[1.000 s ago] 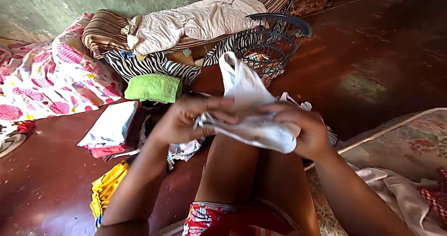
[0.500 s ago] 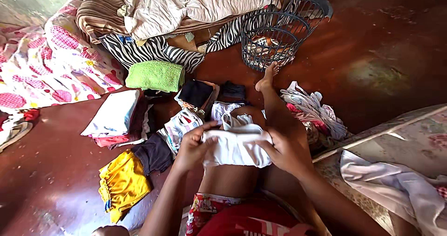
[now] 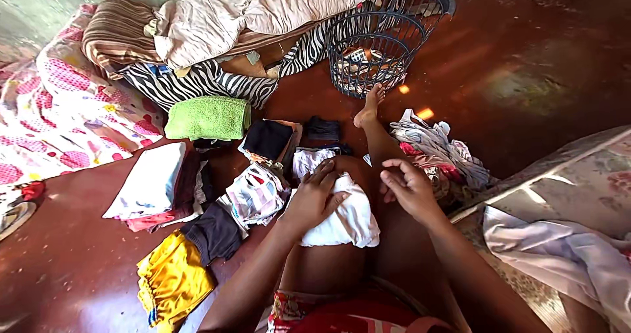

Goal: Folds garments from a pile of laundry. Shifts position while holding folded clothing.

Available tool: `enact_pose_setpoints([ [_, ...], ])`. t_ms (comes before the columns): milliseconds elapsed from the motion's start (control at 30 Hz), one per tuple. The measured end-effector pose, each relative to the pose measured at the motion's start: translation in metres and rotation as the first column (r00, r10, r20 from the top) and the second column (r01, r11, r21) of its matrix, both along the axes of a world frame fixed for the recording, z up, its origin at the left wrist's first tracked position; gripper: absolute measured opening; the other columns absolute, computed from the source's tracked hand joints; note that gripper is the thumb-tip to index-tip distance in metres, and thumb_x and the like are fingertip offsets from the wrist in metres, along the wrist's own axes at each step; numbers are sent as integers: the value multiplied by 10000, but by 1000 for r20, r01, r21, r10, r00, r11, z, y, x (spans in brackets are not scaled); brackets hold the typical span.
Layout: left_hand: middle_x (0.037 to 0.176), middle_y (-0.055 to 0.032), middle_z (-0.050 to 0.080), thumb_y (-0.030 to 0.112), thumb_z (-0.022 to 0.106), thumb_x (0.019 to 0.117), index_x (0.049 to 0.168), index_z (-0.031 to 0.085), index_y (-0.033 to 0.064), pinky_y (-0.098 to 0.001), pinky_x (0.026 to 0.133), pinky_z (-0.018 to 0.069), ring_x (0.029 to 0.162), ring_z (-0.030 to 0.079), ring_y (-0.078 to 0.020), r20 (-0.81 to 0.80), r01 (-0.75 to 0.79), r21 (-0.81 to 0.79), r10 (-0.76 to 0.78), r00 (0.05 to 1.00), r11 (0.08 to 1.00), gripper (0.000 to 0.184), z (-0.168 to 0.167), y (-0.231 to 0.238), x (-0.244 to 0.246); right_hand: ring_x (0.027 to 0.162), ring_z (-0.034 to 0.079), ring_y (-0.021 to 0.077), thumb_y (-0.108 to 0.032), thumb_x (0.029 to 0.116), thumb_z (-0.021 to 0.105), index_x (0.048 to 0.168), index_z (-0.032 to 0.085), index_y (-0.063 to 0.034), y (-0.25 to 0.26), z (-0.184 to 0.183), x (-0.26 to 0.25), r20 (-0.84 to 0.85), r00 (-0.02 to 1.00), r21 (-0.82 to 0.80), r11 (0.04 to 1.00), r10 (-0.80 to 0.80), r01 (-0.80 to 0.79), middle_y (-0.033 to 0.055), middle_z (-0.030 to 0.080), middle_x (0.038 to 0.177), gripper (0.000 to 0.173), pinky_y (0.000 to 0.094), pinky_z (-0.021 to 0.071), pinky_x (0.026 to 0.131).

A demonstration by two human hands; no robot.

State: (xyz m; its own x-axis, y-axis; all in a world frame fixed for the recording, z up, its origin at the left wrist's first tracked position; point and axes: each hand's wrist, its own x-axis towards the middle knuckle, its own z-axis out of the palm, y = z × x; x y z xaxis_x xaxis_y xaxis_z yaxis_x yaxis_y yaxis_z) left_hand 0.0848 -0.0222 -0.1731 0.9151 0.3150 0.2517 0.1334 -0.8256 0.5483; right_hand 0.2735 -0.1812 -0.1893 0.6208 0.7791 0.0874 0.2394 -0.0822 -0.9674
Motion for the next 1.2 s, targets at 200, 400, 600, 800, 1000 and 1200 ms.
enact_pose_setpoints([
  [200, 979, -180, 739, 370, 571, 1034, 1052, 664, -54, -315, 915, 564, 951, 728, -203, 445, -54, 85, 10, 895, 995, 435, -33, 0, -15, 601, 597, 8, -133, 1052, 510, 1208, 532, 108, 0, -45, 54, 59, 967, -10, 969, -246, 247, 52, 609, 806, 288, 166, 526, 577],
  [400, 779, -81, 652, 194, 662, 966, 1137, 585, -115, -277, 663, 549, 666, 628, -74, 216, -505, -318, 580, 785, 802, 361, -12, 61, -3, 682, 674, 266, -288, 1026, 542, 1174, 656, 37, 8, -79, 60, 414, 876, -106, 943, -248, 317, 151, 700, 827, 375, 481, 557, 656],
  [600, 1212, -266, 612, 136, 613, 1019, 1520, 295, -9, -433, 884, 546, 994, 660, -268, -176, -629, -553, 661, 729, 547, 612, -34, 141, 20, 664, 676, 341, -314, 1002, 520, 1117, 690, 41, 5, -88, 65, 552, 793, -73, 933, -257, 353, 172, 702, 785, 410, 551, 531, 620],
  [800, 1271, -157, 592, 176, 513, 1072, 1479, 366, 44, -401, 908, 552, 1053, 638, -192, 2, -335, -875, 694, 720, 350, 452, -54, 164, 113, 628, 672, 335, -321, 973, 510, 1039, 729, 16, 8, -84, 66, 618, 743, -82, 918, -258, 387, 159, 700, 741, 407, 540, 513, 577],
  [1000, 1319, -148, 553, 237, 416, 1113, 1498, 326, 78, -399, 959, 531, 1128, 608, -214, -20, 16, -999, 836, 549, -34, 426, -115, 191, 223, 623, 676, 250, -310, 958, 539, 974, 745, -9, 12, -80, 63, 635, 729, -65, 923, -255, 380, 106, 707, 729, 365, 465, 539, 591],
  [1200, 1227, -242, 577, 48, 558, 1013, 1396, 456, -48, -427, 835, 530, 968, 595, -288, -490, -441, -852, 723, 486, -281, 408, -238, 202, 228, 630, 685, 182, -308, 961, 551, 953, 746, -56, 18, -75, 57, 649, 734, -92, 936, -202, 339, 69, 722, 753, 319, 350, 547, 567],
])
